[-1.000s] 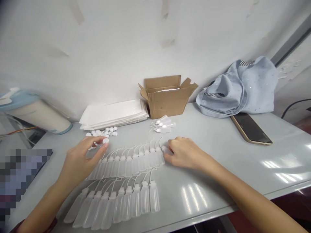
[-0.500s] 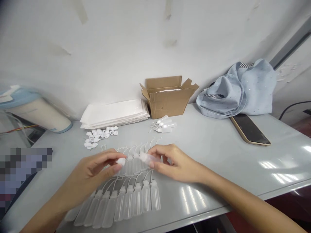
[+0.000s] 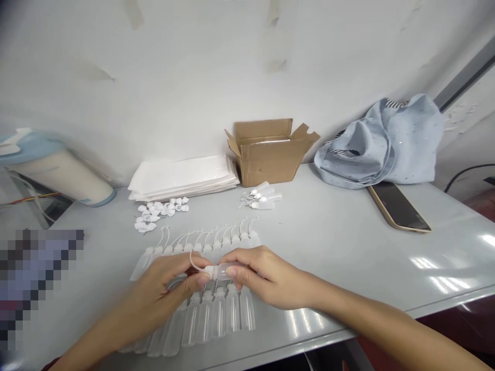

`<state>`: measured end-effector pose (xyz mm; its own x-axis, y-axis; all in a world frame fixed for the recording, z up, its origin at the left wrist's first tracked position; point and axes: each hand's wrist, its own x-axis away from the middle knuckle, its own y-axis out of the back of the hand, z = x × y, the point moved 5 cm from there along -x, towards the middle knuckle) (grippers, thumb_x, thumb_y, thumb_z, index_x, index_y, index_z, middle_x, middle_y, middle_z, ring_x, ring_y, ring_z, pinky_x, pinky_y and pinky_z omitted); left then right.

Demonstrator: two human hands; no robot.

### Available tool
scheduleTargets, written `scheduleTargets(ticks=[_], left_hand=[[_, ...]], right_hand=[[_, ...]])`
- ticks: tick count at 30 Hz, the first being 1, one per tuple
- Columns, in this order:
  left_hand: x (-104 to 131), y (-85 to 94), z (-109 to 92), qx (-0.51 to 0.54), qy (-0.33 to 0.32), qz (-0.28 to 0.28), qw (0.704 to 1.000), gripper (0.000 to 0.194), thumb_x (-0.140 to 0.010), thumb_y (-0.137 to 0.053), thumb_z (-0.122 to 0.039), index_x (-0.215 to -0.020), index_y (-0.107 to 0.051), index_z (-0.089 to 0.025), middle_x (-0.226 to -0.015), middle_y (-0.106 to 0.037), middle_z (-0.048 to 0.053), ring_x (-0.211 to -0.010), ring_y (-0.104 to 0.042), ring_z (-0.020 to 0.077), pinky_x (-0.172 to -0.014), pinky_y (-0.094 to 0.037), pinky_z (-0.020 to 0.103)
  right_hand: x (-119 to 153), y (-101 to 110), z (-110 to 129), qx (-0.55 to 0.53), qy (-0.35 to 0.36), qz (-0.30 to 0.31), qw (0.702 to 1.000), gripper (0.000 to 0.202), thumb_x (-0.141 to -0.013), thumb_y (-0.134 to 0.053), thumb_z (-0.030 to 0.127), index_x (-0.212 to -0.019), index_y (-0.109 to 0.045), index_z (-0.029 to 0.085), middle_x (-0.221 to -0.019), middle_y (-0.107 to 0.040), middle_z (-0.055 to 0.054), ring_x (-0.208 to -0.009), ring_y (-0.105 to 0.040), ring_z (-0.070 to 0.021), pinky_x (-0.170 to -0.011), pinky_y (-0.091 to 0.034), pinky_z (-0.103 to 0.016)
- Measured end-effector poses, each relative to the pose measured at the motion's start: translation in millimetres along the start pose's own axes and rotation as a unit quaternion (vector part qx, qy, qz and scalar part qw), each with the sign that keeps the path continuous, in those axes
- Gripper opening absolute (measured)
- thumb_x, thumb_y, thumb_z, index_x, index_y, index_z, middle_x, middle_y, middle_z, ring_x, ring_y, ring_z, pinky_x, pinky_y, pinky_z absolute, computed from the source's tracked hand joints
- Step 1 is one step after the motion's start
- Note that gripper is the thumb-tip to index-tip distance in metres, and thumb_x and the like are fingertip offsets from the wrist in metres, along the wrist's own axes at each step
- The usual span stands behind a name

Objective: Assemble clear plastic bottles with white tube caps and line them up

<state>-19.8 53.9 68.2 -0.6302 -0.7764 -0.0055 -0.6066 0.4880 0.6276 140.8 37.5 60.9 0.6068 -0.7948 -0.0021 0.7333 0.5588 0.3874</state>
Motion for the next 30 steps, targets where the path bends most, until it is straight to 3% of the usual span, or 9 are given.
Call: scheduleTargets(ticks=[3, 7, 11, 15, 18, 22, 25, 27, 30], left_hand=[[0, -5.4, 2, -0.003, -0.003, 0.008, 1.000, 0.034, -0.095, -0.041, -0.034, -0.069, -0.057, -0.020, -0.067, -0.063, -0.002, -0.059, -0.056, 0.0119, -0.059, -0.044, 0.022], [-1, -8.8, 6, -0.025, -0.026, -0.012, 0.999, 0.027, -0.095, -0.044, -0.032, -0.075, -0.058, -0.021, -0.067, -0.062, -0.002, -0.061, -0.057, 0.0124, -0.059, -0.045, 0.023], [2, -12.5, 8, -0.078, -0.097, -0.057, 0.991, 0.010, -0.093, -0.050, -0.027, -0.092, -0.059, -0.022, -0.079, -0.065, 0.000, -0.066, -0.060, 0.0140, -0.063, -0.048, 0.025], [6, -14.6, 4, -0.094, -0.161, -0.091, 0.978, 0.016, -0.093, -0.047, -0.016, -0.103, -0.058, -0.022, -0.082, -0.065, 0.001, -0.067, -0.059, 0.0139, -0.060, -0.048, 0.024], [3, -9.4, 2, -0.034, -0.126, -0.103, 0.986, 0.012, -0.090, -0.053, -0.021, -0.097, -0.063, -0.022, -0.083, -0.068, 0.002, -0.063, -0.060, 0.0127, -0.059, -0.050, 0.024], [-2, -5.6, 6, 0.068, -0.012, -0.073, 0.995, 0.015, -0.087, -0.058, -0.033, -0.094, -0.066, -0.023, -0.082, -0.070, 0.001, -0.067, -0.064, 0.0135, -0.058, -0.053, 0.023], [-2, -7.7, 9, 0.056, 0.021, -0.055, 0.997, 0.020, -0.090, -0.054, -0.035, -0.082, -0.066, -0.021, -0.070, -0.067, 0.000, -0.062, -0.063, 0.0131, -0.049, -0.048, 0.020], [-1, -8.5, 7, 0.018, -0.029, -0.071, 0.997, 0.017, -0.090, -0.055, -0.031, -0.082, -0.065, -0.020, -0.069, -0.067, -0.001, -0.059, -0.061, 0.0122, -0.052, -0.048, 0.020], [2, -8.2, 0, -0.042, -0.144, -0.124, 0.981, 0.012, -0.091, -0.053, -0.020, -0.099, -0.063, -0.019, -0.081, -0.069, 0.003, -0.069, -0.063, 0.0137, -0.063, -0.051, 0.024]], right_hand=[[1, -1, 1, 0.043, 0.010, -0.010, 0.999, 0.029, -0.099, -0.036, 0.027, -0.112, -0.059, 0.013, -0.080, -0.064, -0.003, -0.073, -0.058, -0.0128, -0.071, -0.045, -0.024], [3, -3, 0, 0.085, 0.009, -0.023, 0.996, 0.029, -0.099, -0.035, 0.027, -0.113, -0.057, 0.014, -0.097, -0.066, -0.008, -0.083, -0.060, -0.0161, -0.076, -0.045, -0.028], [1, -2, -7, 0.041, -0.019, -0.032, 0.998, 0.031, -0.099, -0.035, 0.030, -0.104, -0.061, 0.016, -0.080, -0.062, -0.003, -0.070, -0.054, -0.0135, -0.067, -0.043, -0.026], [-2, -3, -16, -0.062, -0.065, -0.027, 0.996, 0.036, -0.099, -0.036, 0.038, -0.093, -0.063, 0.014, -0.066, -0.047, 0.002, -0.058, -0.044, -0.0101, -0.056, -0.037, -0.022], [-2, -5, -17, -0.117, -0.084, -0.016, 0.989, 0.039, -0.098, -0.037, 0.042, -0.092, -0.061, 0.013, -0.062, -0.041, 0.004, -0.053, -0.038, -0.0086, -0.053, -0.033, -0.022], [-1, -5, -12, -0.112, -0.060, -0.025, 0.992, 0.037, -0.098, -0.037, 0.041, -0.095, -0.061, 0.013, -0.062, -0.042, 0.004, -0.055, -0.039, -0.0089, -0.054, -0.033, -0.022], [-1, -4, -11, -0.096, -0.047, -0.034, 0.994, 0.036, -0.098, -0.037, 0.039, -0.096, -0.061, 0.013, -0.062, -0.043, 0.004, -0.056, -0.040, -0.0090, -0.055, -0.033, -0.022], [-1, -4, -12, -0.100, -0.052, -0.033, 0.993, 0.036, -0.098, -0.036, 0.040, -0.096, -0.060, 0.012, -0.062, -0.042, 0.004, -0.055, -0.038, -0.0086, -0.054, -0.032, -0.022], [-1, -4, -15, -0.118, -0.069, -0.036, 0.990, 0.037, -0.098, -0.037, 0.041, -0.094, -0.060, 0.012, -0.061, -0.040, 0.005, -0.052, -0.035, -0.0079, -0.051, -0.030, -0.022]])
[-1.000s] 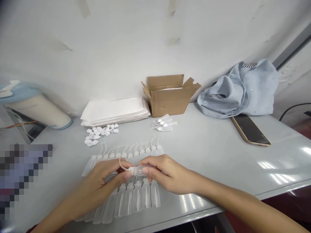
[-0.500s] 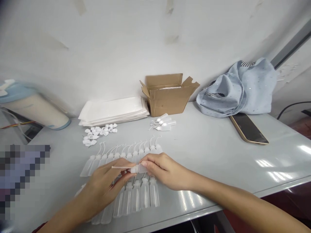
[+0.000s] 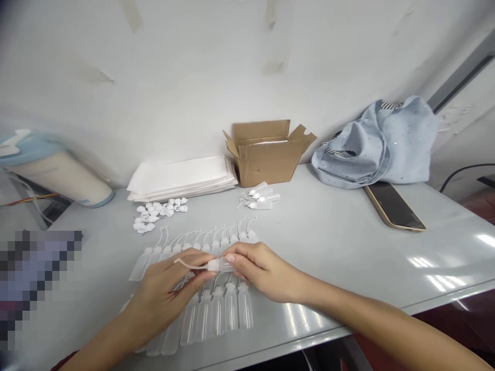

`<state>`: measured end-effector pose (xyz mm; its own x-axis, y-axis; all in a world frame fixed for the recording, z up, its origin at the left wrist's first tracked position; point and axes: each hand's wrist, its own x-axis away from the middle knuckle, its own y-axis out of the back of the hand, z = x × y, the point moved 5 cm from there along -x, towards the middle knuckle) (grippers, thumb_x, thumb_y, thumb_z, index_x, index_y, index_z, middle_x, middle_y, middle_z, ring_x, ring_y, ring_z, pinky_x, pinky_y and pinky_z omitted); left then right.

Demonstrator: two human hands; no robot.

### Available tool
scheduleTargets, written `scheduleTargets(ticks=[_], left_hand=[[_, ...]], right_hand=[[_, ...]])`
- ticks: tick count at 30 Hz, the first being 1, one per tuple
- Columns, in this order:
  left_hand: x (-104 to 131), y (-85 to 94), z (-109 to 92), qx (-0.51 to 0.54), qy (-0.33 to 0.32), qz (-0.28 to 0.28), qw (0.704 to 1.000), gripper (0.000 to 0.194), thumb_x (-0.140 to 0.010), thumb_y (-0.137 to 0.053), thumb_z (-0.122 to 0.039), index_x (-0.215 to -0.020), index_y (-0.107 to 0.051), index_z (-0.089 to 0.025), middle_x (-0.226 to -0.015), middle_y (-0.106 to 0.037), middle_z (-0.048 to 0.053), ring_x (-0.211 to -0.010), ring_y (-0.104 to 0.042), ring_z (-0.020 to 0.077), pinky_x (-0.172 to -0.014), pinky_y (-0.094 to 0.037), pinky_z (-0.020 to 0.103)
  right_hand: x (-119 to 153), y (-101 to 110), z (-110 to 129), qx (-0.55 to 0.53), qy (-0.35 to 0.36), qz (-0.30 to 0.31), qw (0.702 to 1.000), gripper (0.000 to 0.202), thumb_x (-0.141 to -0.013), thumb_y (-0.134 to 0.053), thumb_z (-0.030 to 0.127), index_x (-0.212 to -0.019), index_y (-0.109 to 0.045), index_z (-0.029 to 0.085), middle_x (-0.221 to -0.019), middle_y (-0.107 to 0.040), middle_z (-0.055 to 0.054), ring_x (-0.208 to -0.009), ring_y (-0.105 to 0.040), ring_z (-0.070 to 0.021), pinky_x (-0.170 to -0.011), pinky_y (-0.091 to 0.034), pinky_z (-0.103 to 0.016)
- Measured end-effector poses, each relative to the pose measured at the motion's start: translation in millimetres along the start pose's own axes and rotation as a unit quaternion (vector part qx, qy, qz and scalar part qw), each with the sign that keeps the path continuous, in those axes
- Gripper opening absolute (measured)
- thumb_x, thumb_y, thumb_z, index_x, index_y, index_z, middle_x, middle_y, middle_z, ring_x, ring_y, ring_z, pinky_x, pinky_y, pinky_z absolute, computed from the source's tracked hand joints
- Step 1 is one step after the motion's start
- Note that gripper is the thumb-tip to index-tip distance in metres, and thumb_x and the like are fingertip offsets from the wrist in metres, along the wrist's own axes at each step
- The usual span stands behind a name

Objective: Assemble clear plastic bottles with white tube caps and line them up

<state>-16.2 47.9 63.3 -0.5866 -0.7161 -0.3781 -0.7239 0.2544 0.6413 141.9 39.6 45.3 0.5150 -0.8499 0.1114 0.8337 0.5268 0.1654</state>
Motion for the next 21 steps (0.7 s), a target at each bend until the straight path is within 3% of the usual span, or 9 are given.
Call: scheduleTargets(ticks=[3, 7, 11, 17, 19, 21], left_hand=[[0, 0.4, -3, -0.023, -0.039, -0.008, 0.999, 0.015, -0.092, -0.050, -0.017, -0.103, -0.061, -0.020, -0.088, -0.070, 0.005, -0.076, -0.065, 0.0147, -0.066, -0.051, 0.024], [-2, 1.4, 3, 0.000, 0.028, 0.025, 0.999, 0.012, -0.091, -0.055, -0.026, -0.096, -0.063, -0.020, -0.075, -0.068, 0.000, -0.062, -0.062, 0.0116, -0.056, -0.049, 0.020], [0, 2.1, 1, 0.006, 0.047, 0.039, 0.998, 0.013, -0.090, -0.053, -0.026, -0.084, -0.063, -0.019, -0.066, -0.065, -0.002, -0.059, -0.060, 0.0111, -0.055, -0.047, 0.020], [-1, 1.4, 8, 0.092, 0.185, 0.079, 0.975, 0.026, -0.091, -0.050, -0.036, -0.078, -0.064, -0.019, -0.064, -0.063, -0.001, -0.058, -0.059, 0.0115, -0.045, -0.043, 0.017], [-2, 0.4, 8, 0.106, 0.191, 0.078, 0.973, 0.029, -0.093, -0.048, -0.036, -0.076, -0.064, -0.019, -0.063, -0.063, -0.001, -0.055, -0.058, 0.0109, -0.046, -0.044, 0.018], [-2, -0.1, 7, 0.084, 0.146, 0.051, 0.984, 0.025, -0.092, -0.050, -0.032, -0.076, -0.063, -0.018, -0.063, -0.063, -0.001, -0.056, -0.059, 0.0113, -0.050, -0.046, 0.020]], right_hand=[[0, -1, -2, -0.021, -0.015, 0.003, 1.000, 0.039, -0.098, -0.038, 0.043, -0.092, -0.059, 0.012, -0.060, -0.039, 0.005, -0.050, -0.033, -0.0072, -0.049, -0.029, -0.021], [-1, -2, -2, -0.029, -0.017, 0.011, 0.999, 0.038, -0.098, -0.038, 0.043, -0.091, -0.059, 0.012, -0.060, -0.039, 0.006, -0.050, -0.033, -0.0068, -0.049, -0.030, -0.021], [0, -1, -1, 0.006, -0.008, 0.019, 1.000, 0.037, -0.099, -0.036, 0.039, -0.090, -0.060, 0.012, -0.060, -0.041, 0.005, -0.053, -0.039, -0.0076, -0.054, -0.034, -0.021], [6, 4, 9, 0.173, 0.085, -0.054, 0.980, 0.027, -0.093, -0.051, 0.033, -0.109, -0.058, 0.013, -0.085, -0.063, -0.004, -0.069, -0.055, -0.0126, -0.064, -0.043, -0.024], [7, 4, 13, 0.200, 0.132, -0.078, 0.968, 0.022, -0.093, -0.050, 0.028, -0.106, -0.059, 0.012, -0.086, -0.064, -0.005, -0.071, -0.057, -0.0130, -0.066, -0.044, -0.025], [8, 4, 15, 0.204, 0.163, -0.096, 0.960, 0.020, -0.094, -0.046, 0.024, -0.100, -0.061, 0.011, -0.082, -0.063, -0.005, -0.071, -0.057, -0.0126, -0.066, -0.044, -0.023]])
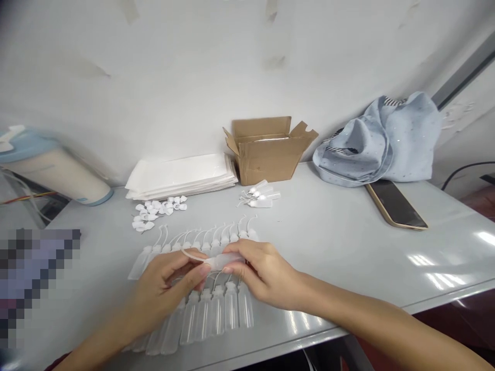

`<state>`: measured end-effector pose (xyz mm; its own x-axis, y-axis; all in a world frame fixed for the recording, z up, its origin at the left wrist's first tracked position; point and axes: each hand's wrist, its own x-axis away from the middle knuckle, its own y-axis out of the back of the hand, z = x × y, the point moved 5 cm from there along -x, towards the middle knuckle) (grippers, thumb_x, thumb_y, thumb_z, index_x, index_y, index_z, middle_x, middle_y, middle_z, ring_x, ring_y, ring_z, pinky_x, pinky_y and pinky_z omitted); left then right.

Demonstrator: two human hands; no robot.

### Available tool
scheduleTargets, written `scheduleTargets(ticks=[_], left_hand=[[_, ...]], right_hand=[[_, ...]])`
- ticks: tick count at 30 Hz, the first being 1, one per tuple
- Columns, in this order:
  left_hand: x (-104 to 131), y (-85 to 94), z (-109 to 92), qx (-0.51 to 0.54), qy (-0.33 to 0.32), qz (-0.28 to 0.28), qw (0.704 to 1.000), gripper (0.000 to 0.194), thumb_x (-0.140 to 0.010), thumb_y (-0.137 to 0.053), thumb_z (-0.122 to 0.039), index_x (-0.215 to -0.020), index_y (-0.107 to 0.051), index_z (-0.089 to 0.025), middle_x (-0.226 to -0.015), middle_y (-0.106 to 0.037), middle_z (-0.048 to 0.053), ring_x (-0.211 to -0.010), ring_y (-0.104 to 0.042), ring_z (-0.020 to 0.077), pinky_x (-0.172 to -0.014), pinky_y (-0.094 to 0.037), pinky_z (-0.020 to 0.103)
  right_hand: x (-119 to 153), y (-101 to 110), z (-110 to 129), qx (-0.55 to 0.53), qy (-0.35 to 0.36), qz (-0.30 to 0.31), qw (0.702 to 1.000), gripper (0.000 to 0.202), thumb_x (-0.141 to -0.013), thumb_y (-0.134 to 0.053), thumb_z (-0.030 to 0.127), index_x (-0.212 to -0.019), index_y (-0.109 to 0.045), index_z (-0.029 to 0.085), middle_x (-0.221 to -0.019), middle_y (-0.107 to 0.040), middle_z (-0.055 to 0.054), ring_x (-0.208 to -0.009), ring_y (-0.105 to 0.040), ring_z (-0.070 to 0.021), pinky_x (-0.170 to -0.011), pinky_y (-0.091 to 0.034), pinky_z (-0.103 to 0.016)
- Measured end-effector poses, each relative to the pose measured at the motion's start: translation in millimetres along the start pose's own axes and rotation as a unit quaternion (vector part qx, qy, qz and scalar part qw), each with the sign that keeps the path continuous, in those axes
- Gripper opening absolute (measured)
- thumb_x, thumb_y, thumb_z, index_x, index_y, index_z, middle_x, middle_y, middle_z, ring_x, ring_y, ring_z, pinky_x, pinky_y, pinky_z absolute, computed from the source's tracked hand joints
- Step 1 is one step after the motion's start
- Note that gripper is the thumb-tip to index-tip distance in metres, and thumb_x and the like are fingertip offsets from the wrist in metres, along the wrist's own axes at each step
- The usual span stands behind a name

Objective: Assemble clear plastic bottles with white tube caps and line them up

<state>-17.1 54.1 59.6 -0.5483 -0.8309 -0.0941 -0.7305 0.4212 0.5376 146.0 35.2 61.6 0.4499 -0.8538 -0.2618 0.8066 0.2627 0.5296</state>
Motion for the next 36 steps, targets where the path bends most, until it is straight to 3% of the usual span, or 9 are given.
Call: scheduleTargets(ticks=[5, 9, 13, 15, 19, 27, 30, 33, 36], left_hand=[[8, -2.9, -11, -0.090, -0.191, -0.091, 0.973, 0.009, -0.090, -0.052, -0.014, -0.093, -0.060, -0.017, -0.076, -0.064, 0.001, -0.066, -0.058, 0.0121, -0.059, -0.047, 0.021], [5, -2.2, -9, -0.060, -0.128, -0.050, 0.989, 0.006, -0.089, -0.053, -0.018, -0.087, -0.059, -0.018, -0.075, -0.065, -0.001, -0.066, -0.058, 0.0106, -0.061, -0.046, 0.021], [1, -5.5, -8, -0.043, -0.034, 0.047, 0.997, 0.039, -0.097, -0.039, -0.031, -0.064, -0.054, -0.017, -0.060, -0.055, -0.003, -0.056, -0.051, 0.0095, -0.055, -0.040, 0.021], [1, -7.9, -8, -0.027, -0.012, 0.077, 0.997, 0.045, -0.098, -0.034, -0.033, -0.060, -0.051, -0.017, -0.058, -0.051, -0.003, -0.054, -0.049, 0.0091, -0.055, -0.039, 0.021], [3, -12.6, -7, -0.062, -0.037, 0.092, 0.993, 0.044, -0.098, -0.034, -0.030, -0.058, -0.044, -0.017, -0.056, -0.044, -0.004, -0.052, -0.044, 0.0093, -0.052, -0.035, 0.021], [10, -17.3, -5, -0.238, -0.186, 0.023, 0.953, 0.027, -0.099, -0.034, -0.024, -0.078, -0.050, -0.017, -0.066, -0.049, -0.001, -0.055, -0.042, 0.0122, -0.051, -0.033, 0.024], [9, -13.2, -8, -0.192, -0.149, 0.041, 0.969, 0.026, -0.098, -0.037, -0.027, -0.075, -0.045, -0.018, -0.066, -0.048, -0.003, -0.057, -0.044, 0.0115, -0.052, -0.035, 0.023], [8, -10.7, -9, -0.144, -0.093, 0.071, 0.983, 0.030, -0.098, -0.036, -0.028, -0.070, -0.040, -0.019, -0.063, -0.045, -0.005, -0.056, -0.045, 0.0099, -0.051, -0.035, 0.021], [8, -14.0, -7, -0.146, -0.084, 0.086, 0.982, 0.035, -0.100, -0.032, -0.027, -0.066, -0.037, -0.020, -0.059, -0.043, -0.006, -0.051, -0.043, 0.0087, -0.048, -0.034, 0.020]], right_hand=[[-3, -1, -4, -0.035, -0.027, -0.009, 0.999, 0.025, -0.096, -0.044, 0.026, -0.087, -0.063, 0.012, -0.064, -0.053, 0.002, -0.054, -0.046, -0.0080, -0.053, -0.038, -0.019], [-4, -1, -4, -0.056, -0.042, -0.001, 0.998, 0.026, -0.096, -0.043, 0.027, -0.090, -0.063, 0.013, -0.063, -0.052, 0.003, -0.053, -0.044, -0.0073, -0.052, -0.037, -0.018], [-3, 1, 1, -0.020, 0.003, 0.001, 1.000, 0.021, -0.095, -0.045, 0.024, -0.094, -0.062, 0.012, -0.072, -0.060, 0.000, -0.062, -0.052, -0.0093, -0.060, -0.042, -0.019], [-1, 0, 3, 0.002, 0.023, 0.016, 1.000, 0.020, -0.095, -0.045, 0.021, -0.099, -0.062, 0.011, -0.078, -0.063, -0.003, -0.067, -0.056, -0.0108, -0.064, -0.044, -0.021], [1, -3, 3, 0.021, 0.025, 0.035, 0.999, 0.023, -0.095, -0.044, 0.021, -0.102, -0.062, 0.009, -0.080, -0.066, -0.006, -0.070, -0.059, -0.0127, -0.066, -0.045, -0.022], [-2, -7, -9, -0.064, -0.081, 0.046, 0.994, 0.033, -0.097, -0.041, 0.032, -0.088, -0.066, 0.012, -0.062, -0.053, 0.002, -0.055, -0.046, -0.0088, -0.054, -0.038, -0.021], [-1, -5, -9, -0.090, -0.102, 0.049, 0.989, 0.035, -0.097, -0.040, 0.035, -0.088, -0.066, 0.013, -0.058, -0.045, 0.004, -0.051, -0.041, -0.0079, -0.049, -0.035, -0.020], [-1, -2, -4, -0.080, -0.077, 0.042, 0.993, 0.030, -0.096, -0.042, 0.032, -0.092, -0.065, 0.013, -0.060, -0.050, 0.004, -0.053, -0.046, -0.0084, -0.052, -0.037, -0.020], [-2, -1, 1, -0.052, -0.047, 0.046, 0.997, 0.027, -0.096, -0.042, 0.029, -0.094, -0.064, 0.014, -0.064, -0.056, 0.002, -0.057, -0.050, -0.0090, -0.057, -0.040, -0.020]])
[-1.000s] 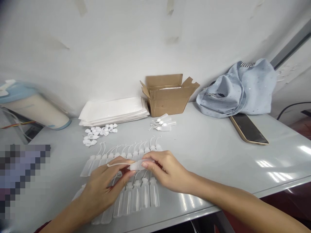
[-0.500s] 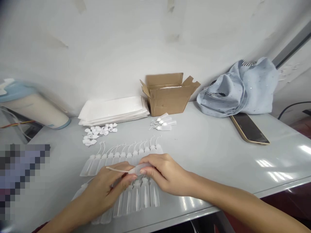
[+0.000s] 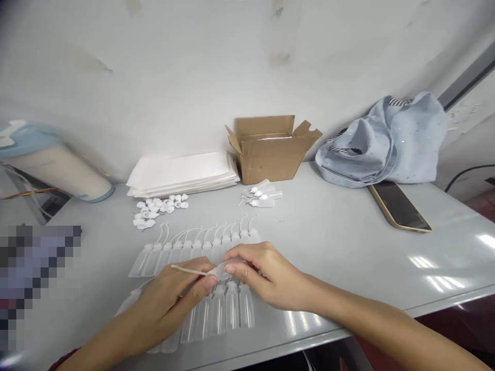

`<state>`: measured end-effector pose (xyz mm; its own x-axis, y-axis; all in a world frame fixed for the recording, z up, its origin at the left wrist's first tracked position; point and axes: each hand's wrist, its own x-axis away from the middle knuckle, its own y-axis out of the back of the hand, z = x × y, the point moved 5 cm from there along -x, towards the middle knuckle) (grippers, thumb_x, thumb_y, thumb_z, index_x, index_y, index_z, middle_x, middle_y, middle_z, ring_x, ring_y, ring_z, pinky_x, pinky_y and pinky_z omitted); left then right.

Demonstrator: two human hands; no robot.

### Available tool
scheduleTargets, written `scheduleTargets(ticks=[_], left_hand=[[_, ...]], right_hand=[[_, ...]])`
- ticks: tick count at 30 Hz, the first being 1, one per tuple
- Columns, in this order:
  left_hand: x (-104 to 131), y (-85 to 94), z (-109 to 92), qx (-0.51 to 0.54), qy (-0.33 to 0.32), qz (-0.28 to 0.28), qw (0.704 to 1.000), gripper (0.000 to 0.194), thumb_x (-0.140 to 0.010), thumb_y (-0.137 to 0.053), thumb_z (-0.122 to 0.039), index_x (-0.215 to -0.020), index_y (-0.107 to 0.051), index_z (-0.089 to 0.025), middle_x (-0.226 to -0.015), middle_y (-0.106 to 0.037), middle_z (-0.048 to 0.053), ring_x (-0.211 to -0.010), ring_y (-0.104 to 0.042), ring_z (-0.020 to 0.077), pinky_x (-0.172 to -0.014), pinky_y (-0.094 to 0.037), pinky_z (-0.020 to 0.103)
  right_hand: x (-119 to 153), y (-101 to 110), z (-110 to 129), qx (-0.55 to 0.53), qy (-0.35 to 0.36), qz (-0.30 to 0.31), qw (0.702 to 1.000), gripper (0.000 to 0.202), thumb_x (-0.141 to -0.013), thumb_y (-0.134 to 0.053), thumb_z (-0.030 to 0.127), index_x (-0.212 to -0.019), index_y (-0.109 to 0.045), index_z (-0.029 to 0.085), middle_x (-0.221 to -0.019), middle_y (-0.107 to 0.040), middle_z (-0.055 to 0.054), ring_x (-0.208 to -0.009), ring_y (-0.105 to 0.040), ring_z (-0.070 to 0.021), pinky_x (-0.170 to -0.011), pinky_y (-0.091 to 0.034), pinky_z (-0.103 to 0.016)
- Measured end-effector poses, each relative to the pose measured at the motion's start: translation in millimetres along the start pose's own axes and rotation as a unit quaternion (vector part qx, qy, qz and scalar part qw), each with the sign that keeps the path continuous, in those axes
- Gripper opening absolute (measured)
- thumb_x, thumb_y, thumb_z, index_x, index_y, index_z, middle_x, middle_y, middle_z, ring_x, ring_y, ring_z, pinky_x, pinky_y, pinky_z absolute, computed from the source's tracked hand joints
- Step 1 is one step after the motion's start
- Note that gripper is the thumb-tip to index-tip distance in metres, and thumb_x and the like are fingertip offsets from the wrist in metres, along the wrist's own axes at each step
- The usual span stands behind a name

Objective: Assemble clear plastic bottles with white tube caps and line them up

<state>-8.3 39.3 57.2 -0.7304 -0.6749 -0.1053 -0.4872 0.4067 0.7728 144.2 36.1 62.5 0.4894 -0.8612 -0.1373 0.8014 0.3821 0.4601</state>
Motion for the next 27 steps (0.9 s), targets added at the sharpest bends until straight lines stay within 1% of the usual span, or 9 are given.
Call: scheduleTargets(ticks=[2, 3, 6, 9, 11, 17, 19, 23, 27], left_hand=[[0, -3.9, -1, -0.059, -0.039, -0.022, 0.997, 0.032, -0.100, -0.033, -0.025, -0.070, -0.042, -0.019, -0.061, -0.047, -0.004, -0.052, -0.045, 0.0097, -0.047, -0.035, 0.022], [1, -5.4, -3, -0.109, -0.075, -0.047, 0.990, 0.028, -0.100, -0.034, -0.024, -0.075, -0.046, -0.019, -0.064, -0.050, -0.003, -0.053, -0.046, 0.0111, -0.047, -0.036, 0.023], [5, -10.6, -12, -0.252, -0.176, -0.109, 0.945, 0.014, -0.095, -0.043, -0.015, -0.083, -0.050, -0.016, -0.067, -0.054, 0.000, -0.054, -0.047, 0.0140, -0.047, -0.035, 0.027], [7, -11.1, -20, -0.325, -0.221, -0.141, 0.909, 0.009, -0.090, -0.051, -0.008, -0.083, -0.052, -0.015, -0.063, -0.054, 0.000, -0.051, -0.046, 0.0144, -0.045, -0.034, 0.028], [9, -8.5, -25, -0.340, -0.229, -0.159, 0.898, 0.009, -0.088, -0.052, -0.007, -0.083, -0.053, -0.014, -0.061, -0.054, 0.000, -0.050, -0.045, 0.0139, -0.044, -0.033, 0.029], [13, -6.0, -26, -0.303, -0.222, -0.179, 0.909, 0.012, -0.086, -0.049, -0.004, -0.095, -0.056, -0.008, -0.065, -0.060, 0.003, -0.053, -0.052, 0.0154, -0.046, -0.038, 0.029], [13, -6.6, -24, -0.287, -0.217, -0.183, 0.915, 0.012, -0.088, -0.048, -0.005, -0.096, -0.056, -0.009, -0.068, -0.061, 0.004, -0.054, -0.053, 0.0156, -0.046, -0.039, 0.030], [8, -2.3, -16, -0.228, -0.186, -0.185, 0.938, 0.008, -0.092, -0.047, -0.011, -0.093, -0.055, -0.014, -0.070, -0.062, 0.002, -0.057, -0.054, 0.0142, -0.050, -0.042, 0.028], [1, 3.1, -9, -0.124, -0.110, -0.125, 0.978, 0.015, -0.096, -0.042, -0.021, -0.089, -0.055, -0.016, -0.068, -0.057, -0.001, -0.055, -0.052, 0.0120, -0.050, -0.043, 0.025]], right_hand=[[0, -1, 1, 0.023, 0.013, 0.001, 1.000, 0.026, -0.096, -0.042, 0.027, -0.093, -0.064, 0.014, -0.067, -0.059, 0.001, -0.059, -0.052, -0.0095, -0.059, -0.042, -0.021], [0, -1, 1, 0.035, 0.020, 0.001, 0.999, 0.025, -0.096, -0.043, 0.027, -0.092, -0.064, 0.014, -0.068, -0.060, 0.000, -0.059, -0.052, -0.0099, -0.059, -0.042, -0.021], [1, -3, 1, 0.060, 0.029, 0.000, 0.998, 0.025, -0.096, -0.043, 0.025, -0.091, -0.064, 0.012, -0.070, -0.063, -0.002, -0.060, -0.053, -0.0108, -0.059, -0.042, -0.022], [1, -4, -1, 0.044, 0.007, 0.005, 0.999, 0.028, -0.096, -0.043, 0.026, -0.089, -0.065, 0.011, -0.069, -0.062, -0.003, -0.058, -0.052, -0.0102, -0.057, -0.041, -0.022], [1, -4, -3, 0.023, -0.020, 0.009, 0.999, 0.030, -0.096, -0.044, 0.029, -0.086, -0.066, 0.011, -0.064, -0.058, -0.001, -0.054, -0.048, -0.0091, -0.054, -0.038, -0.021], [0, -3, -15, -0.046, -0.108, 0.017, 0.993, 0.039, -0.094, -0.044, 0.040, -0.080, -0.066, 0.011, -0.053, -0.036, 0.006, -0.047, -0.032, -0.0072, -0.044, -0.026, -0.020], [0, -4, -18, -0.061, -0.123, 0.021, 0.990, 0.042, -0.094, -0.043, 0.042, -0.079, -0.065, 0.011, -0.051, -0.031, 0.007, -0.046, -0.028, -0.0069, -0.043, -0.023, -0.020], [-1, -3, -19, -0.094, -0.127, 0.023, 0.987, 0.042, -0.094, -0.043, 0.045, -0.078, -0.063, 0.012, -0.050, -0.032, 0.007, -0.045, -0.028, -0.0064, -0.041, -0.023, -0.020], [-1, -1, -16, -0.103, -0.108, 0.013, 0.989, 0.039, -0.094, -0.044, 0.044, -0.083, -0.064, 0.012, -0.051, -0.036, 0.007, -0.045, -0.030, -0.0061, -0.042, -0.024, -0.019]])
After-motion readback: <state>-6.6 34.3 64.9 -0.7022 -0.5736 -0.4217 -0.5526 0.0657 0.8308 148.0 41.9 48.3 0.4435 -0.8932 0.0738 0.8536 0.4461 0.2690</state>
